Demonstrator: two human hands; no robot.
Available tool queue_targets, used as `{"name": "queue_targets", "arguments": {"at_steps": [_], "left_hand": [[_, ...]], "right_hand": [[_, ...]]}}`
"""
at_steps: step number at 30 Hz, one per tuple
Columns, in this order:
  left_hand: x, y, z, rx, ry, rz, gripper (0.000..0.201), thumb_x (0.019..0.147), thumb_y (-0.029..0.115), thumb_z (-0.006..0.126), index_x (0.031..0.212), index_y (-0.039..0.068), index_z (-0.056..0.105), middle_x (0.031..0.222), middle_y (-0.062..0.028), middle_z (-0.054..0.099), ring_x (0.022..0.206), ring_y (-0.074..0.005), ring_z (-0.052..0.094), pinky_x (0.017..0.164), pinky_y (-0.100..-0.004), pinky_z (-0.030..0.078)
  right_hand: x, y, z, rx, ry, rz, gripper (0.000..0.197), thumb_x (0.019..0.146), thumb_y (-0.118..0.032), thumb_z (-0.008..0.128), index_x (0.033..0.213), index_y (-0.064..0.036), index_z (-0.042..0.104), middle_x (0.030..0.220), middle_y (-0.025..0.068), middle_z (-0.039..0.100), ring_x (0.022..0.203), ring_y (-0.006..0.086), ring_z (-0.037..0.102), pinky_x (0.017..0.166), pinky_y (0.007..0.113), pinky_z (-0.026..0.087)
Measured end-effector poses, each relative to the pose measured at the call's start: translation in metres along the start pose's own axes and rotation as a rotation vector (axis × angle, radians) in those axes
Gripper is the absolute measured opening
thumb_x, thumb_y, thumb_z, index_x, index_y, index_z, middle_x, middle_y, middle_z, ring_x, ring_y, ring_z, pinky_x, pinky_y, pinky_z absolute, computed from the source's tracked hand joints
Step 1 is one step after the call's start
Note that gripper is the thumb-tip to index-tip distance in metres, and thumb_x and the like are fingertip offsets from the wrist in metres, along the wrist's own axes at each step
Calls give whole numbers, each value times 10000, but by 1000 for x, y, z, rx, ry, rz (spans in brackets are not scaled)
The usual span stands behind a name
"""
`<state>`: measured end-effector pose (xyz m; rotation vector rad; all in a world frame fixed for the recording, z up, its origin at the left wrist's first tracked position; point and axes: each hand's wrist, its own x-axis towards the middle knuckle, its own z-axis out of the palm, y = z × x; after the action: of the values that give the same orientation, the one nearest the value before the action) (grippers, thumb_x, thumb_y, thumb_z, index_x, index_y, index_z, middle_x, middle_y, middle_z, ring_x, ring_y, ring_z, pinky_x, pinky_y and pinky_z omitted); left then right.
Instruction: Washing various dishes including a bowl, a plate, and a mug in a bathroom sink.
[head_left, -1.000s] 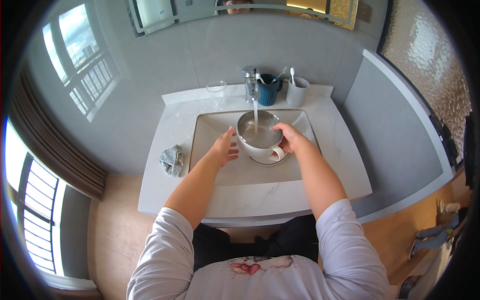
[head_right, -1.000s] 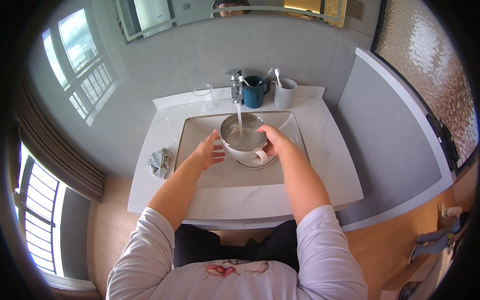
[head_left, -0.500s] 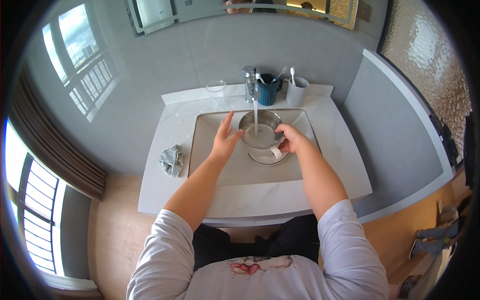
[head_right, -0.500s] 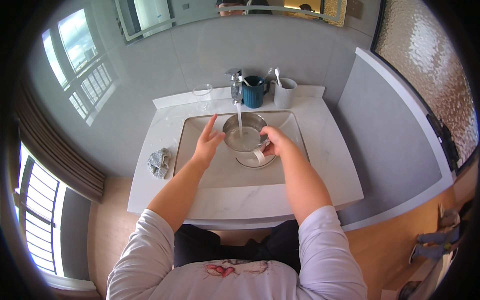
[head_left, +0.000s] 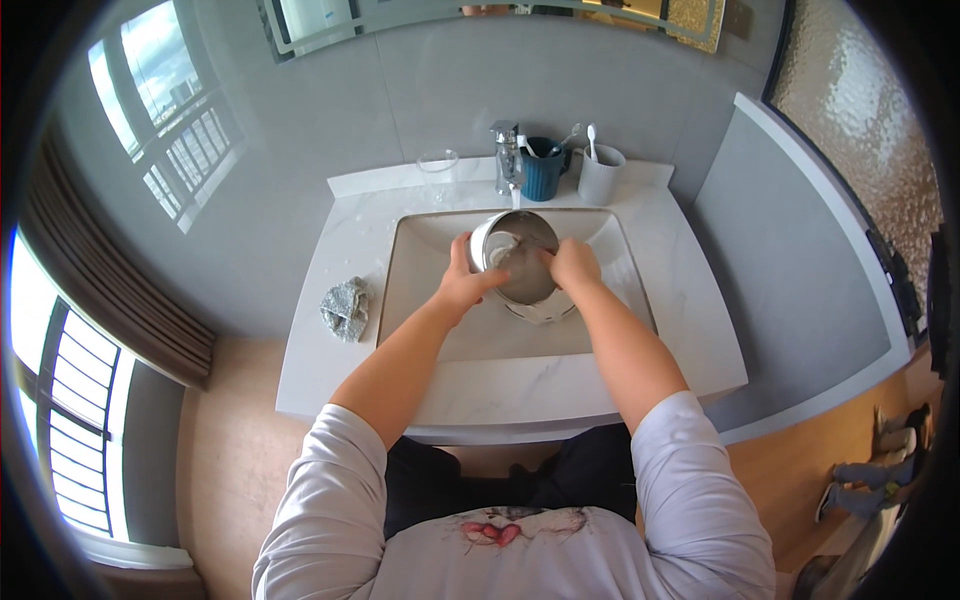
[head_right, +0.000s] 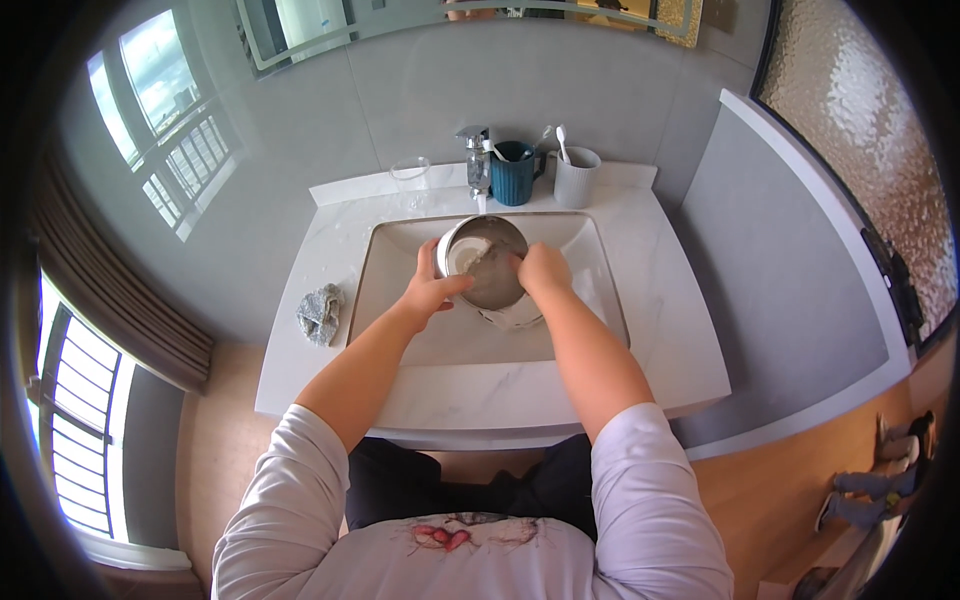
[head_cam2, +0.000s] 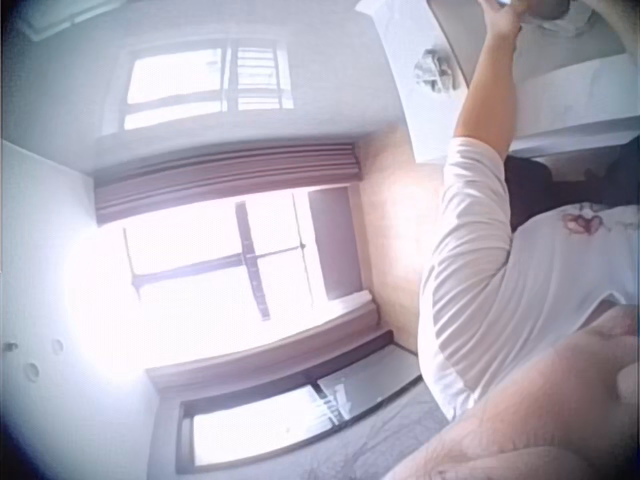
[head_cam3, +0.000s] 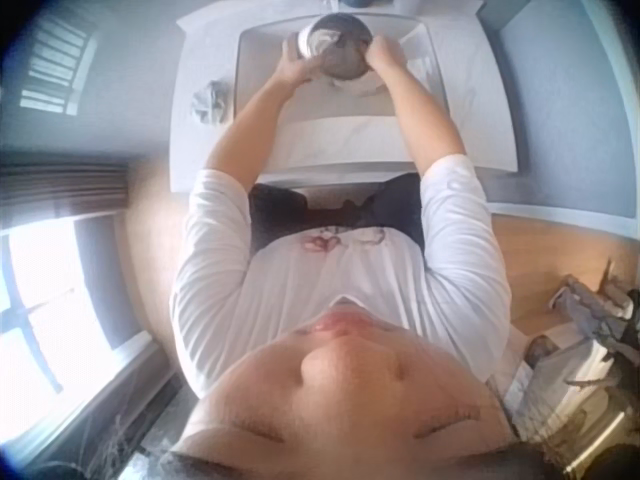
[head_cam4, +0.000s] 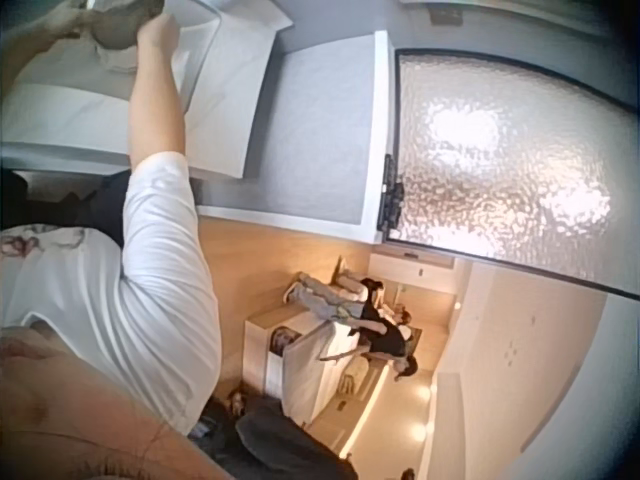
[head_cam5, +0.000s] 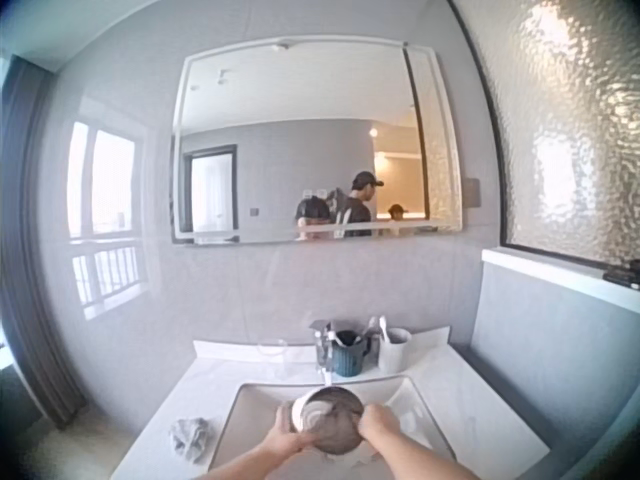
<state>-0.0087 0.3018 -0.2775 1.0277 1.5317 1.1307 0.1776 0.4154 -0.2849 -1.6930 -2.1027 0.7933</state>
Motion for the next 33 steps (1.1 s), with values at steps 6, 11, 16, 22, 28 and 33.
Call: {"name": "queue_targets", "arguments": {"at_steps": [6,11,16,22,28,33], "left_hand": [[2,1,3,-36,157,33,890,740,470,714,1452,118,312,1271,-177,534,1090,-285,573,817,-427,503],[17,-23,-5,285,333,386,833,767,574,658,1388,65,435,1175,-182,605,1029,-287,612,783,-388,521],[7,-6,-3,50,139,-39,831,784,656,599,1399,122,438,1199,-186,588,1057,-301,613,603,-378,571],[12,-10,0,254,253,65,838,788,682,577,1410,138,439,1268,-202,546,1111,-321,589,795,-423,541],[2,0,-5,-70,257,-21,883,792,669,585,1411,59,426,1313,-270,526,1176,-398,551,971,-398,447],[15,-17,6,408,341,145,750,816,620,594,1340,88,519,1206,-193,606,1128,-294,582,912,-367,481]], "right_hand": [[22,32,40,496,-163,31,287,870,-236,645,1022,5,681,706,146,687,700,277,704,668,357,563],[20,20,27,530,-55,-239,318,879,-209,642,1100,21,642,837,192,692,845,299,698,715,361,564],[-1,-11,-6,66,-278,76,372,849,-81,631,1197,32,564,1091,238,639,913,283,686,658,356,567],[7,23,30,667,-190,2,285,866,-238,638,1032,-9,668,848,247,668,827,361,686,670,397,560],[-24,-24,7,-408,193,-314,445,801,-120,679,1203,-45,504,1112,192,601,928,409,628,808,451,519],[-22,-24,35,103,254,-718,468,716,30,642,1164,-8,512,1056,199,589,1071,407,555,931,427,459]]}}
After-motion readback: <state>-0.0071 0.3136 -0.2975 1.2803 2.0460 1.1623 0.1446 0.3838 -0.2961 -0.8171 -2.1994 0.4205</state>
